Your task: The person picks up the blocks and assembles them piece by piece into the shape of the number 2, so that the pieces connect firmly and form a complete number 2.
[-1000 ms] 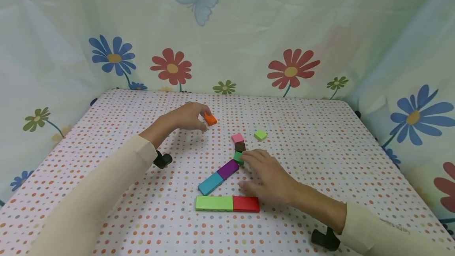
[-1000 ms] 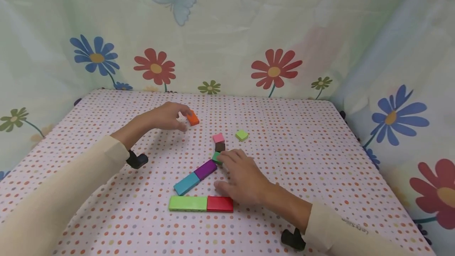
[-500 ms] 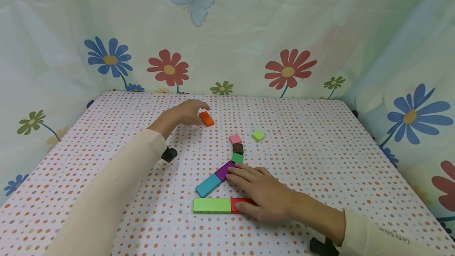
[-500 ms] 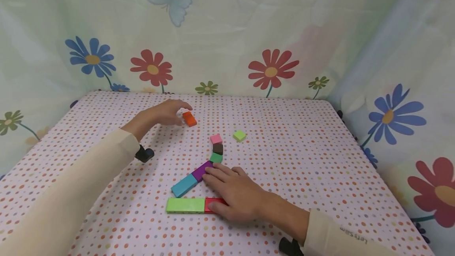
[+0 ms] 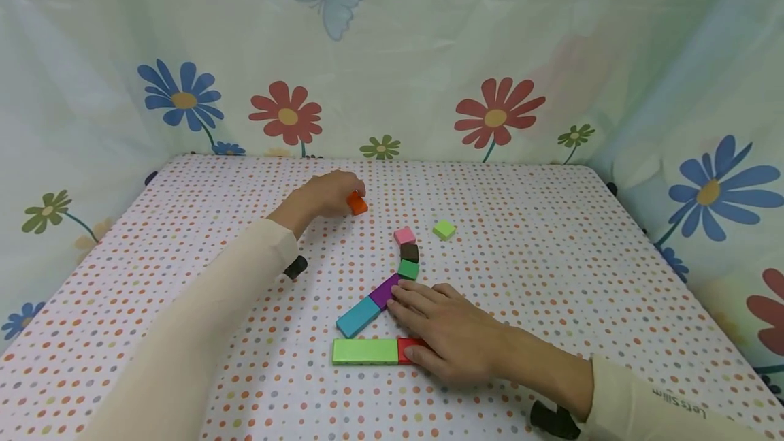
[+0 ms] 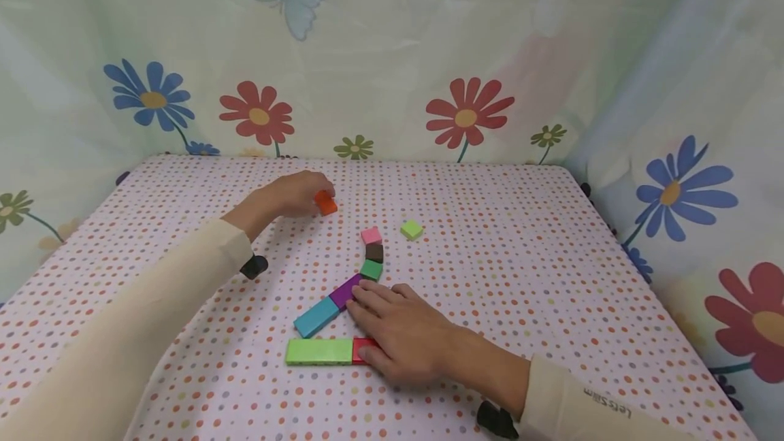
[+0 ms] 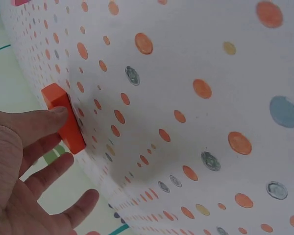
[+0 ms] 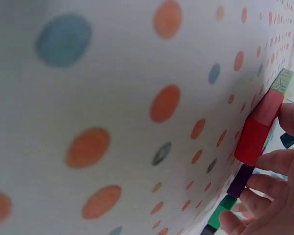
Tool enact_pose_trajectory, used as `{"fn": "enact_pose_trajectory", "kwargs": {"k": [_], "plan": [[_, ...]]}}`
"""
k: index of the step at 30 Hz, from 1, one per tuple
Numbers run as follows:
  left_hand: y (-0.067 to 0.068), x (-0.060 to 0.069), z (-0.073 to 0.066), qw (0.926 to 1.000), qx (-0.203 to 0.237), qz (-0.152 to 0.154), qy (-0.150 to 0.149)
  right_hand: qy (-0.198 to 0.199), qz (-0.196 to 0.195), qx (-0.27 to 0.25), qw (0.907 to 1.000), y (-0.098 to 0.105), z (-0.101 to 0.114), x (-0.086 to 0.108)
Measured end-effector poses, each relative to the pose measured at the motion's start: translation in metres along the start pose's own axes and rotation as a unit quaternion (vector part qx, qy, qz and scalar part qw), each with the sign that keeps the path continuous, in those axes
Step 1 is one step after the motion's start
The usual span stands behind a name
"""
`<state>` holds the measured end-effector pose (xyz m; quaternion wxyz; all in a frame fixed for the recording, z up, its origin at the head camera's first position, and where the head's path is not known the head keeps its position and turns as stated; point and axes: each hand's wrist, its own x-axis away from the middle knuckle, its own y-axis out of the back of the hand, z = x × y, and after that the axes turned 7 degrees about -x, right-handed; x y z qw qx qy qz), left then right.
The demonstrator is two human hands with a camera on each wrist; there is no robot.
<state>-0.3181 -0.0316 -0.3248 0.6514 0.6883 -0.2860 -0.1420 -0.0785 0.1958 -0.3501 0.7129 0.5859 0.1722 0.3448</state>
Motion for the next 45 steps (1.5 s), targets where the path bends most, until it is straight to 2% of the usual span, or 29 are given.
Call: {"fn": "enact_pose_trajectory", "kwargs": {"k": [6, 14, 19, 26, 30, 35, 37, 45], "plan": [[0.002, 0.002, 0.003, 0.9998, -0.011, -0.015, -0.001, 0.008, 0.008, 0.018, 0.9998, 0.003, 0.002, -0.006], [0.003, 0.002, -0.001, 0.9995, -0.006, -0.023, -0.019, -0.006, 0.011, -0.001, 0.9999, 0.006, 0.003, -0.005], [0.002, -0.002, -0.003, 0.9995, -0.022, -0.013, -0.020, -0.007, 0.011, -0.006, 0.9999, 0.007, 0.001, -0.002], [0.003, -0.007, -0.004, 0.9986, -0.036, -0.011, -0.038, -0.008, 0.007, -0.010, 0.9999, 0.006, -0.004, 0.002], [0.003, -0.007, -0.004, 0.9990, -0.032, -0.003, -0.030, -0.009, 0.004, -0.011, 0.9999, 0.004, -0.005, 0.001], [0.002, -0.005, -0.004, 0.9994, -0.033, 0.008, -0.001, -0.006, 0.002, -0.013, 0.9999, 0.002, -0.005, -0.001], [0.001, -0.004, -0.005, 0.9994, -0.034, 0.009, 0.002, -0.005, 0.001, -0.015, 0.9999, 0.002, -0.005, -0.002], [0.001, -0.001, -0.012, 0.9995, -0.024, 0.003, -0.018, -0.005, 0.002, -0.018, 0.9998, 0.000, -0.007, -0.004]]}}
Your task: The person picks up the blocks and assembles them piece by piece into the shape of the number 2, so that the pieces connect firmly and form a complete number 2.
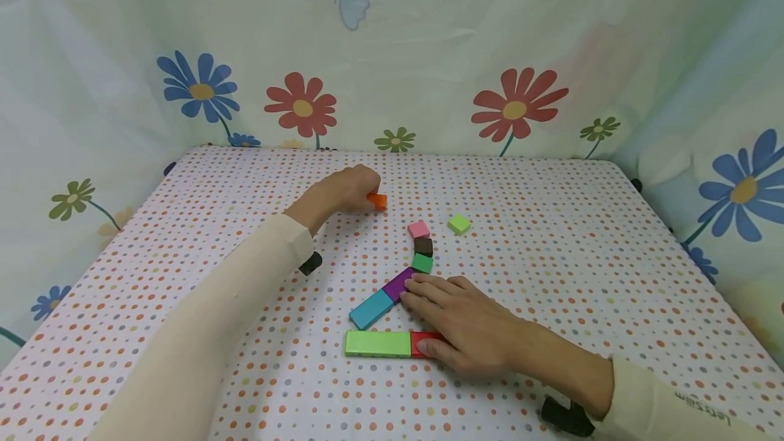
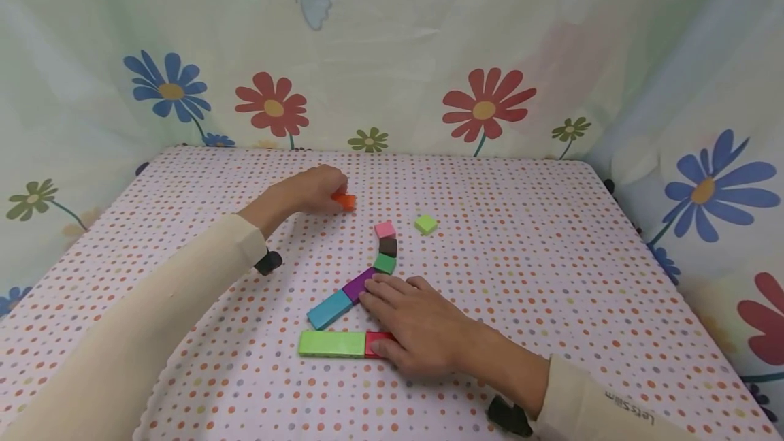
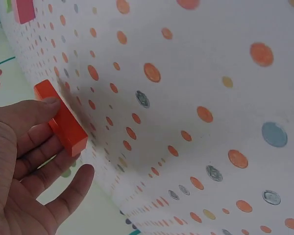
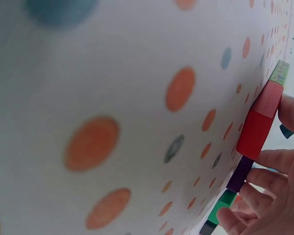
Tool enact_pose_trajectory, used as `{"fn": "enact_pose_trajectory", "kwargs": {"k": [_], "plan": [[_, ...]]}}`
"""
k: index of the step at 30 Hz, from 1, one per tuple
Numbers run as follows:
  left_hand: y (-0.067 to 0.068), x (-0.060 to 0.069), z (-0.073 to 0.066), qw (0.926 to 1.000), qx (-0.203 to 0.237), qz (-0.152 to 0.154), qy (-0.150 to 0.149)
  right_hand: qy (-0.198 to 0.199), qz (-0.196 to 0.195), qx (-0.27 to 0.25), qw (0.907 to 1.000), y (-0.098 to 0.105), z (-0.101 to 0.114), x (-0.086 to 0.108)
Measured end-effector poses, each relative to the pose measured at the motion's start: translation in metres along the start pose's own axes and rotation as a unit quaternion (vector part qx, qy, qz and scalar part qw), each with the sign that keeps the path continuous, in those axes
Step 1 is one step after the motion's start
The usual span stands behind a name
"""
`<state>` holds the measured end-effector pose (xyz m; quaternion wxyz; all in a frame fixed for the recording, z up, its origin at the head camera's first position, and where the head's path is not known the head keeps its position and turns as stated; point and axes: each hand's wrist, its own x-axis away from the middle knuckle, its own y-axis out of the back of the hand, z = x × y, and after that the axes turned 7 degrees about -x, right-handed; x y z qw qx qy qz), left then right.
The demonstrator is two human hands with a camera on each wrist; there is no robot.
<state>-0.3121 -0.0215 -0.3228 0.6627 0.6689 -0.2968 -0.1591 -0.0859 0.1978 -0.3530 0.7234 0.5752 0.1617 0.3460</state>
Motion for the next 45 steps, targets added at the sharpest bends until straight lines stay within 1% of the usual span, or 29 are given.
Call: {"fn": "enact_pose_trajectory", "kwargs": {"k": [8, 13, 16, 23, 29, 38, 45], "plan": [[0.003, 0.003, -0.004, 1.0000, 0.007, 0.002, -0.001, -0.005, 0.001, -0.007, 1.0000, 0.000, 0.000, 0.001], [0.003, 0.006, -0.006, 0.9999, 0.015, 0.005, -0.004, -0.004, -0.001, -0.009, 1.0000, -0.001, -0.001, 0.002], [0.001, 0.006, -0.009, 0.9998, 0.016, 0.004, -0.014, -0.003, -0.001, -0.011, 0.9999, -0.001, 0.000, 0.001], [-0.005, 0.006, -0.018, 0.9986, 0.016, -0.003, -0.049, 0.001, -0.005, -0.012, 0.9999, -0.002, 0.000, -0.002], [-0.008, 0.006, -0.021, 0.9984, 0.020, -0.005, -0.052, 0.005, -0.011, -0.012, 0.9999, -0.001, 0.001, -0.003], [-0.007, 0.006, -0.024, 0.9980, 0.022, -0.003, -0.058, 0.004, -0.010, -0.012, 0.9999, -0.001, 0.001, -0.003], [-0.006, 0.007, -0.028, 0.9980, 0.012, 0.005, -0.062, 0.005, -0.014, -0.016, 0.9998, -0.001, 0.001, -0.002]]}}
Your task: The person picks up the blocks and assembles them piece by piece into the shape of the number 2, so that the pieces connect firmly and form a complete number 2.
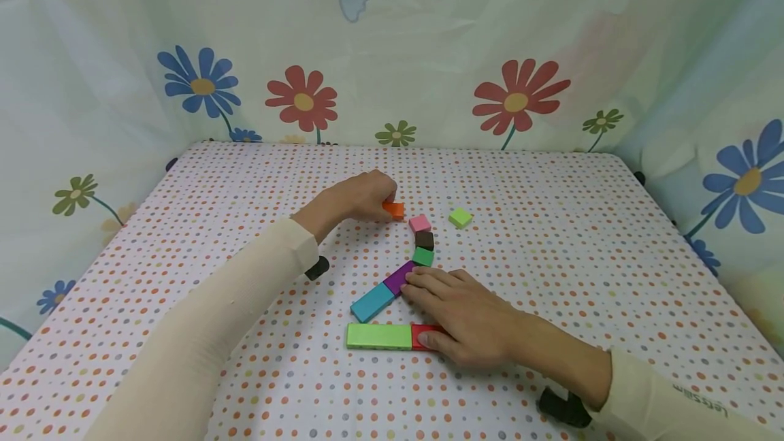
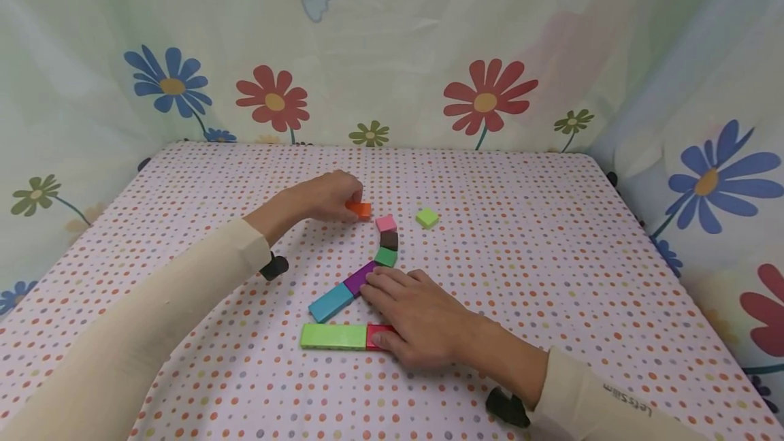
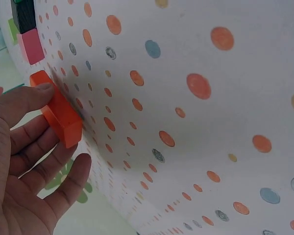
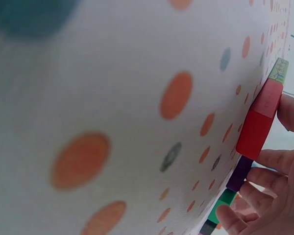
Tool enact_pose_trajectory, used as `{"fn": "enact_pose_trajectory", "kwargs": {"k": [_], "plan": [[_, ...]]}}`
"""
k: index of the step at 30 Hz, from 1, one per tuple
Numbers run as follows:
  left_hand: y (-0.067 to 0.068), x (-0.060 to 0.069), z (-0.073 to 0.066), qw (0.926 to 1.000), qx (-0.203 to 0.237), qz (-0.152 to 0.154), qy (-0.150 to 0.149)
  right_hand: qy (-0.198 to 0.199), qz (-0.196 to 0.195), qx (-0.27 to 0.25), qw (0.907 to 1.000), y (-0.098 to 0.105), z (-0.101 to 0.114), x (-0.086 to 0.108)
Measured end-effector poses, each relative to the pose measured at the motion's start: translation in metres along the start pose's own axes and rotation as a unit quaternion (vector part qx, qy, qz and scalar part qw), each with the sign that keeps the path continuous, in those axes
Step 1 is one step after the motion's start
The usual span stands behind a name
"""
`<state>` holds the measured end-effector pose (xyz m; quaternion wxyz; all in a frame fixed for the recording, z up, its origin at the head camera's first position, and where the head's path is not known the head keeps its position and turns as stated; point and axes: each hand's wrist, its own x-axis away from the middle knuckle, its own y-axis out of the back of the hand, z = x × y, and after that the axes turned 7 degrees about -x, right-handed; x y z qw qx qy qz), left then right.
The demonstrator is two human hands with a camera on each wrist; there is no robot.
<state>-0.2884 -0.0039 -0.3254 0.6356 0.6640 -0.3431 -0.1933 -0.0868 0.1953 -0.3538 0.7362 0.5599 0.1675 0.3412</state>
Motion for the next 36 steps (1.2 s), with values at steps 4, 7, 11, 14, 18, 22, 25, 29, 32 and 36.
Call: {"fn": "enact_pose_trajectory", "kwargs": {"k": [4, 7, 11, 14, 18, 22, 25, 29, 32, 36], "plan": [[0.0001, -0.0004, -0.0023, 0.9999, 0.005, 0.008, 0.002, 0.000, 0.000, 0.000, 1.0000, 0.0001, -0.0001, -0.0002], [-0.0003, -0.0008, -0.0035, 0.9999, 0.003, 0.012, 0.001, 0.000, 0.000, 0.001, 1.0000, 0.0001, -0.0001, -0.0003], [-0.0019, -0.0022, -0.0039, 0.9999, -0.009, 0.011, -0.004, -0.003, 0.001, 0.000, 1.0000, 0.0004, -0.0002, 0.0001], [-0.0028, -0.0029, -0.0043, 0.9998, -0.013, 0.010, -0.006, -0.006, 0.002, -0.003, 1.0000, 0.0006, 0.0000, 0.0002], [-0.0028, -0.0031, -0.0053, 0.9998, -0.015, 0.014, -0.003, -0.009, 0.002, -0.006, 0.9999, 0.0006, 0.0004, -0.0004], [-0.0032, -0.0038, -0.0065, 0.9997, -0.016, 0.019, -0.001, -0.010, 0.003, -0.005, 0.9999, 0.0001, 0.0005, -0.0002], [-0.0039, -0.0043, -0.0070, 0.9996, -0.019, 0.020, 0.001, -0.010, 0.004, -0.005, 0.9999, 0.0000, 0.0008, -0.0002], [-0.0035, -0.0040, -0.0078, 0.9996, -0.018, 0.019, 0.006, -0.010, 0.005, -0.003, 0.9999, 0.0001, 0.0011, -0.0002], [-0.0025, -0.0034, -0.0084, 0.9996, -0.017, 0.019, 0.008, -0.010, 0.005, -0.003, 0.9999, 0.0003, 0.0014, 0.0000], [-0.0010, -0.0031, -0.0088, 0.9996, -0.019, 0.018, 0.005, -0.011, 0.005, -0.006, 0.9999, 0.0009, 0.0022, -0.0004]]}}
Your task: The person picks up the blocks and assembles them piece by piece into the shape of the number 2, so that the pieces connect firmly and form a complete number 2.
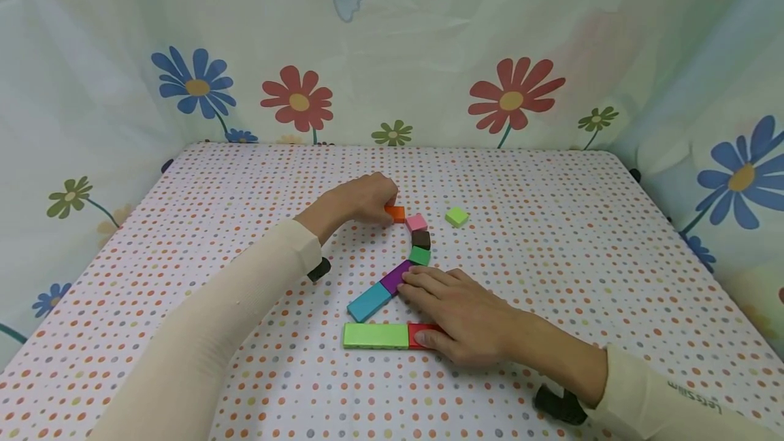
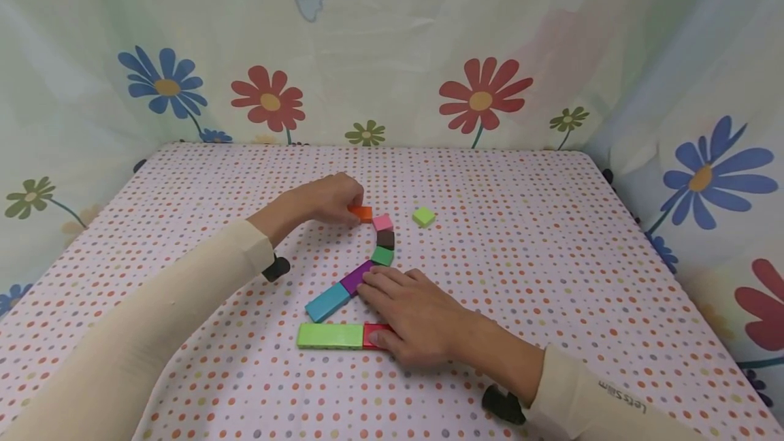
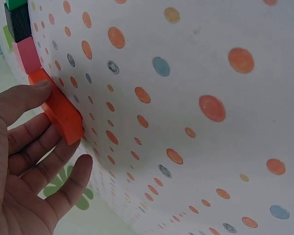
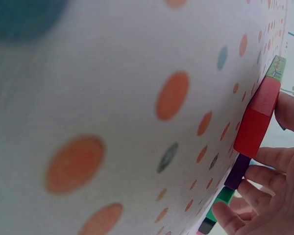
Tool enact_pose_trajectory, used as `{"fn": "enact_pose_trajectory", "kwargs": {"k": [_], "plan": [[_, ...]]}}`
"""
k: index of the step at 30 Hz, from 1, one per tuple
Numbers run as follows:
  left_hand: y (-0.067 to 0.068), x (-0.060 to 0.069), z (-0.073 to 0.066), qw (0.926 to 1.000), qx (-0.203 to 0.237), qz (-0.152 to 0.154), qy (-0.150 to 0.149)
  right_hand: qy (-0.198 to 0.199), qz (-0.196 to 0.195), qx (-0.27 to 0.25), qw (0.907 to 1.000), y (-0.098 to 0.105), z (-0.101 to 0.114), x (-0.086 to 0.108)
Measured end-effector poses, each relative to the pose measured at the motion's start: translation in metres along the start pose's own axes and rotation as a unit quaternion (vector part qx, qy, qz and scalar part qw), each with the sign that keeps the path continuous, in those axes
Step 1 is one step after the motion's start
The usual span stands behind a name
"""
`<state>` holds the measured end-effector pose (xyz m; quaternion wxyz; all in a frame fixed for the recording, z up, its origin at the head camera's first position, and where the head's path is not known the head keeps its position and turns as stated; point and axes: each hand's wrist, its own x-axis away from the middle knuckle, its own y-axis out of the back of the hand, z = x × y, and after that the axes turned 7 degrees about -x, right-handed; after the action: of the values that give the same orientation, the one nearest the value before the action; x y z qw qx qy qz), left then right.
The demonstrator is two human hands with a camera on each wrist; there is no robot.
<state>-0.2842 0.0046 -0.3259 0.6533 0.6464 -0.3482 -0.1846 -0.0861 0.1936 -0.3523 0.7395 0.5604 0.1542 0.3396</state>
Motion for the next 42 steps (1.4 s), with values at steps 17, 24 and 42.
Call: {"fn": "enact_pose_trajectory", "kwargs": {"k": [17, 24, 42], "plan": [[0.004, -0.011, -0.008, 0.9993, 0.026, -0.022, -0.019, 0.000, -0.003, 0.006, 1.0000, 0.001, -0.002, 0.004], [0.002, -0.023, -0.024, 0.9978, 0.032, -0.036, -0.046, -0.004, -0.002, 0.003, 1.0000, 0.001, -0.001, 0.006], [-0.005, -0.043, -0.043, 0.9976, -0.005, -0.019, -0.067, -0.002, 0.014, -0.006, 0.9999, 0.003, 0.004, 0.006]]}}
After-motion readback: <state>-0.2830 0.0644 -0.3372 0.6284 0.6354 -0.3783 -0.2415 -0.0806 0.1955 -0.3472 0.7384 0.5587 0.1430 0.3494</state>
